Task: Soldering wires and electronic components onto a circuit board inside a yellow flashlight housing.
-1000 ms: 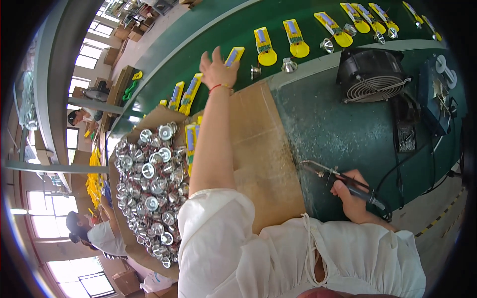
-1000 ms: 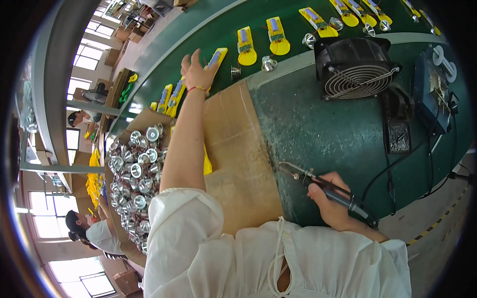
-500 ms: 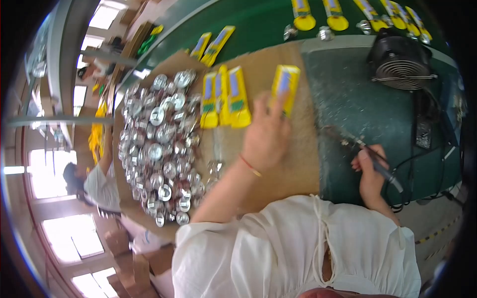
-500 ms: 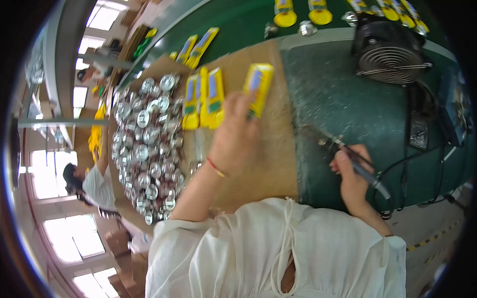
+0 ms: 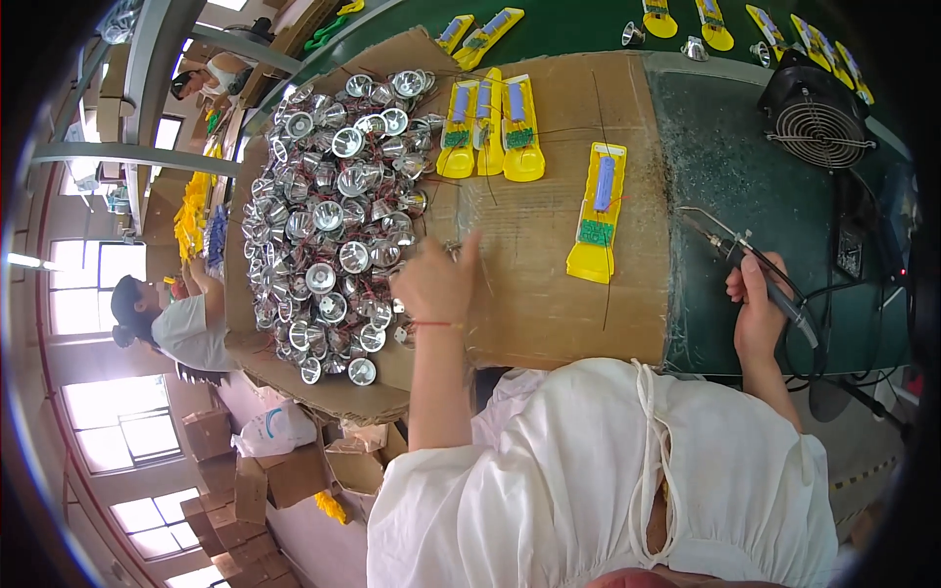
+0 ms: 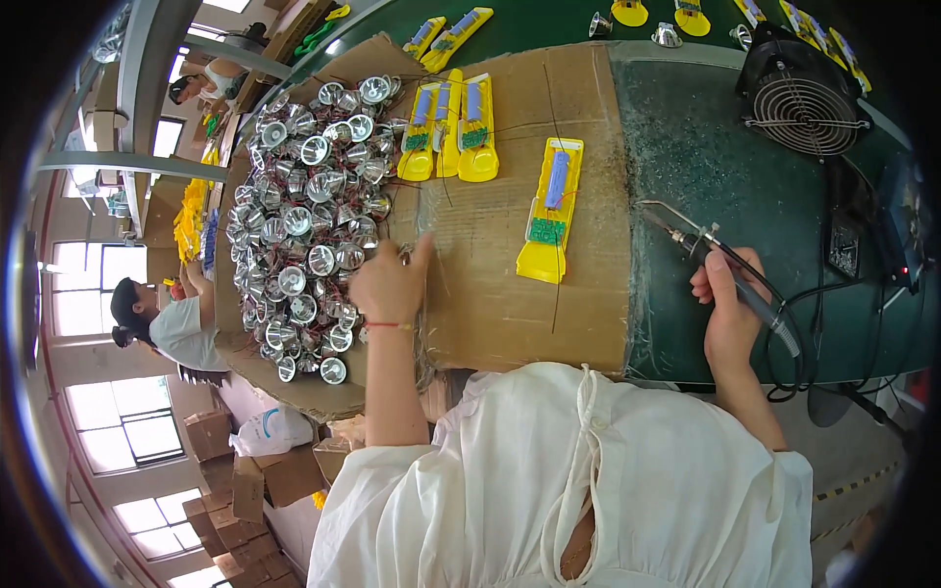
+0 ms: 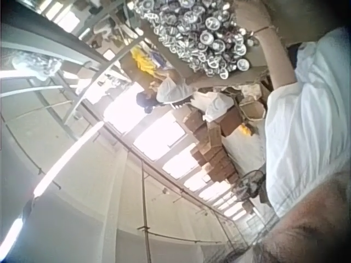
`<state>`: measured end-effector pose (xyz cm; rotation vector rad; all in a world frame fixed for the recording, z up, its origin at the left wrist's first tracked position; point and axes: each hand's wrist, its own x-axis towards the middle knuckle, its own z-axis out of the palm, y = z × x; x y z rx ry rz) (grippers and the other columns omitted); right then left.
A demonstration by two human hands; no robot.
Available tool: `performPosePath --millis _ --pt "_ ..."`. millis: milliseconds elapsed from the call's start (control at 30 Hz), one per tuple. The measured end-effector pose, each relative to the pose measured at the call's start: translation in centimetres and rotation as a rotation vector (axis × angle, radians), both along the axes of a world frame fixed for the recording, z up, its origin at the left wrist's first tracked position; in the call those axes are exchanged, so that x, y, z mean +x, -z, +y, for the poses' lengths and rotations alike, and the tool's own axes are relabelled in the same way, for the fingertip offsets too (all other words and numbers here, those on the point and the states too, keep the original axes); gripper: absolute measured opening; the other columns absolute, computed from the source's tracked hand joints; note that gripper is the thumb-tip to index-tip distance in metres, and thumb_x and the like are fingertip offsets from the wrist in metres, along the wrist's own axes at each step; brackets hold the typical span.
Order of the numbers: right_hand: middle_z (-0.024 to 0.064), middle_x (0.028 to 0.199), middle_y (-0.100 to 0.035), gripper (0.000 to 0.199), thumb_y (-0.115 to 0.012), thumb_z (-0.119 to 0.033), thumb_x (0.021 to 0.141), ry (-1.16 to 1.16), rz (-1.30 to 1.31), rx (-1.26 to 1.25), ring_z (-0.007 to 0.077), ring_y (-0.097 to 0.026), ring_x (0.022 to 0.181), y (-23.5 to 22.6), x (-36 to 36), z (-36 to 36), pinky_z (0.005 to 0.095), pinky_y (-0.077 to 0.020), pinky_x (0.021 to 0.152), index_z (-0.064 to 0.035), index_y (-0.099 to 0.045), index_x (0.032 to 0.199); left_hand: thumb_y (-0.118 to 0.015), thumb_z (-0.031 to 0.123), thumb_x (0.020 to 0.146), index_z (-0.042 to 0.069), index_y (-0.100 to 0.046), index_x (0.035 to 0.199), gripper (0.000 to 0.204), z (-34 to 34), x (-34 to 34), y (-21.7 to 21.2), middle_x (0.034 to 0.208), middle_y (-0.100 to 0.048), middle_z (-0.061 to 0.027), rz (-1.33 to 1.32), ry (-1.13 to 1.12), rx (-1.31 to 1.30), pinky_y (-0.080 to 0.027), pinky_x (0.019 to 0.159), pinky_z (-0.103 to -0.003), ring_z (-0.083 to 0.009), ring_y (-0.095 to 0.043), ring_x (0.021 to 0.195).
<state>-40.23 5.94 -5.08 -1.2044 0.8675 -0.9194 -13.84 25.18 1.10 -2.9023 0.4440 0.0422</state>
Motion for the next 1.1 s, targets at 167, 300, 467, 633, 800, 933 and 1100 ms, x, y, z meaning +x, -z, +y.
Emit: performPosePath --millis 167,300,467,633,800,933,1100 --pt "0.0040 0.065 -0.056 0.017 -0.058 -0.019 0.085 -0.024 -0.009 -0.022 0.0073 -0.049 0.053 -0.6 -0.3 0.8 0.0183 -0.0385 0.050 -0.0031 -0.052 0.084 -0.056 0.023 0.076 0.008 -0.056 0.082 0.016 -1.8 -3.0 4.2 0.077 -0.058 -0.0082 -0.246 0.712 -0.390 -0.039 0.076 -0.040 -0.0261 -0.055 0.075" --pt "0.0050 0.065 -0.057 0.018 -0.059 -0.019 0.084 -0.037 -0.024 0.019 0.0079 -0.051 0.055 -0.9 -0.2 1.3 0.0185 -0.0396 0.050 -0.0020 -0.053 0.087 -0.063 0.014 0.070 0.009 -0.062 0.081 0.012 -1.6 -4.9 4.6 0.078 -0.060 -0.0060 -0.157 0.796 -0.635 -0.038 0.078 -0.038 -0.0232 -0.056 0.078" --pt "0.0059 0.066 -0.057 0.018 -0.059 -0.017 0.084 -0.097 -0.001 0.026 0.0081 -0.052 0.056 -1.5 0.2 2.2 0.0189 -0.0410 0.052 -0.0011 -0.053 0.087 -0.068 0.013 0.066 0.010 -0.062 0.074 0.011 -1.4 -4.4 4.3 0.079 -0.060 -0.0027 0.460 0.504 -0.958 -0.038 0.076 -0.037 -0.0214 -0.055 0.080" --pt "0.0057 0.068 -0.057 0.015 -0.058 -0.015 0.084 -0.159 0.033 -0.002 0.0079 -0.053 0.058 -2.0 0.4 2.9 0.0194 -0.0422 0.053 -0.0008 -0.052 0.086 -0.069 0.010 0.065 0.009 -0.062 0.084 0.021 -1.6 -4.5 3.2 0.080 -0.061 -0.0036 0.324 0.614 -0.752 -0.039 0.073 -0.036 -0.0221 -0.055 0.079" --pt "0.0061 0.070 -0.058 0.012 -0.059 -0.010 0.083 -0.200 0.033 0.013 0.0086 -0.054 0.061 -2.4 0.8 3.5 0.0208 -0.0438 0.054 -0.0010 -0.052 0.085 -0.074 0.012 0.063 0.006 -0.059 0.100 0.040 -1.1 -3.6 5.3 0.089 -0.060 -0.0071 0.287 0.809 -0.691 -0.040 0.075 -0.038 -0.0250 -0.054 0.083" --pt "0.0064 0.070 -0.058 0.013 -0.060 -0.010 0.083 -0.218 0.032 0.015 0.0085 -0.054 0.061 -2.2 0.8 3.5 0.0217 -0.0444 0.054 -0.0003 -0.051 0.085 -0.077 0.012 0.062 0.003 -0.059 0.106 0.048 -1.3 -4.9 2.5 0.102 -0.057 -0.0137 0.194 0.717 -0.914 -0.044 0.079 -0.035 -0.0281 -0.054 0.093" --pt "0.0067 0.070 -0.058 0.013 -0.060 -0.009 0.082 -0.233 0.030 0.016 0.0086 -0.054 0.061 -2.5 1.2 3.6 0.0217 -0.0445 0.054 -0.0001 -0.051 0.085 -0.071 0.002 0.067 0.001 -0.066 0.088 0.021 1.1 -4.1 3.7 0.084 -0.064 -0.0111 0.397 0.782 -1.020 -0.047 0.070 -0.030 -0.0218 -0.059 0.076"
